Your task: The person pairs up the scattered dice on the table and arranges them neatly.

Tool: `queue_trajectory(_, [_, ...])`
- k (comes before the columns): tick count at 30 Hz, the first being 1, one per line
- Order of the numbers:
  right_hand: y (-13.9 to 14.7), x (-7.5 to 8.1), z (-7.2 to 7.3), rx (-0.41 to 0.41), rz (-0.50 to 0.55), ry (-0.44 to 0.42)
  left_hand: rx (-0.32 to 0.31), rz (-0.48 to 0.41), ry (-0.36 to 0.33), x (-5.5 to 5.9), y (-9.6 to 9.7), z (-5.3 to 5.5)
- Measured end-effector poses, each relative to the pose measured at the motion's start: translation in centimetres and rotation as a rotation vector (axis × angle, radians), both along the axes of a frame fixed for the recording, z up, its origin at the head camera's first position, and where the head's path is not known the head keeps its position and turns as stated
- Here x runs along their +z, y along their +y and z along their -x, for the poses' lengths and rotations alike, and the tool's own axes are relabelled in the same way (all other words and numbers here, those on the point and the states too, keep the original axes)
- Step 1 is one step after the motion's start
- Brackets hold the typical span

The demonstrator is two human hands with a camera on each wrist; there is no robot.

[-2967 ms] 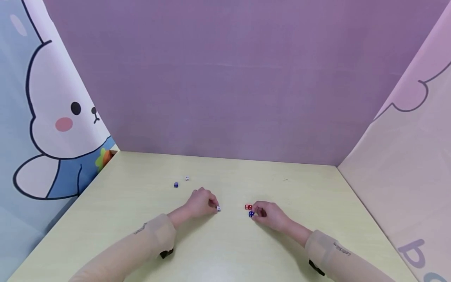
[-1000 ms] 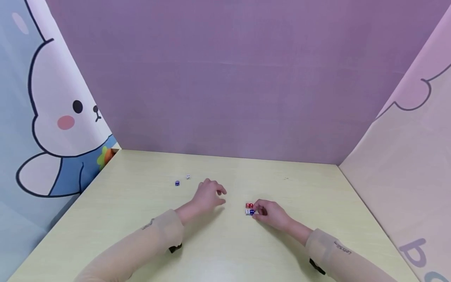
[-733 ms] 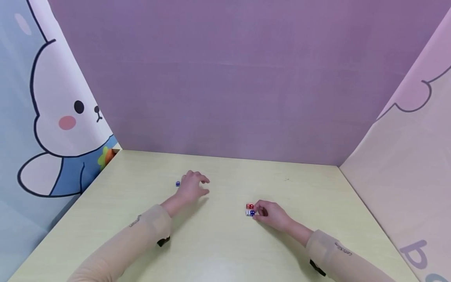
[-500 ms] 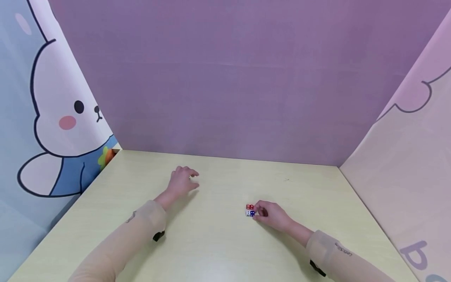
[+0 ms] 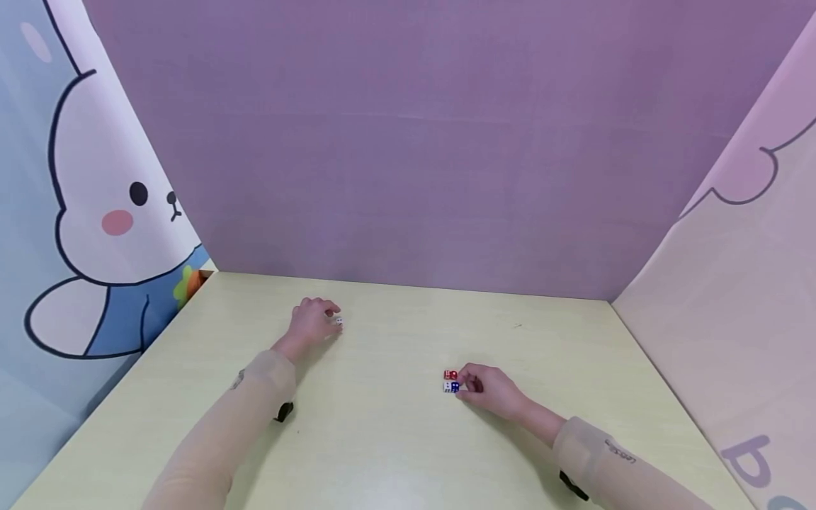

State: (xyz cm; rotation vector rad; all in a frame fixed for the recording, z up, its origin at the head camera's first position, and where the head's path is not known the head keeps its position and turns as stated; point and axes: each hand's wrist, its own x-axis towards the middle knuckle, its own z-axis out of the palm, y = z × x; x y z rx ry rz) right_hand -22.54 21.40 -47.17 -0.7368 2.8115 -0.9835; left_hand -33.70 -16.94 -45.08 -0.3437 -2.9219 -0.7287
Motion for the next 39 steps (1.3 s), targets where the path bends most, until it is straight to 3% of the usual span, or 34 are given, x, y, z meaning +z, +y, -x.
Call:
queue_trajectory(10, [-0.1, 0.1, 0.0, 0.003, -0.014, -0.004, 0.034, -0.056, -0.066, -0.1, -0.6, 0.4])
queue_trajectory(19, [-0.1, 0.2, 0.0, -0.001, -0.020, -0.017, 0.035, -0.055, -0.073, -0.1, -0.2, 0.4])
queue_trajectory(31, [-0.1, 0.2, 0.0, -0.011, -0.017, -0.030, -0.035, -0.037, -0.072, -0.4, 1.6, 0.8])
queue_trajectory(39, [-0.1, 0.1, -0.1, -0.011, -0.013, -0.025, -0.069, -0.025, -0.094, -0.2, 2.8, 0.3])
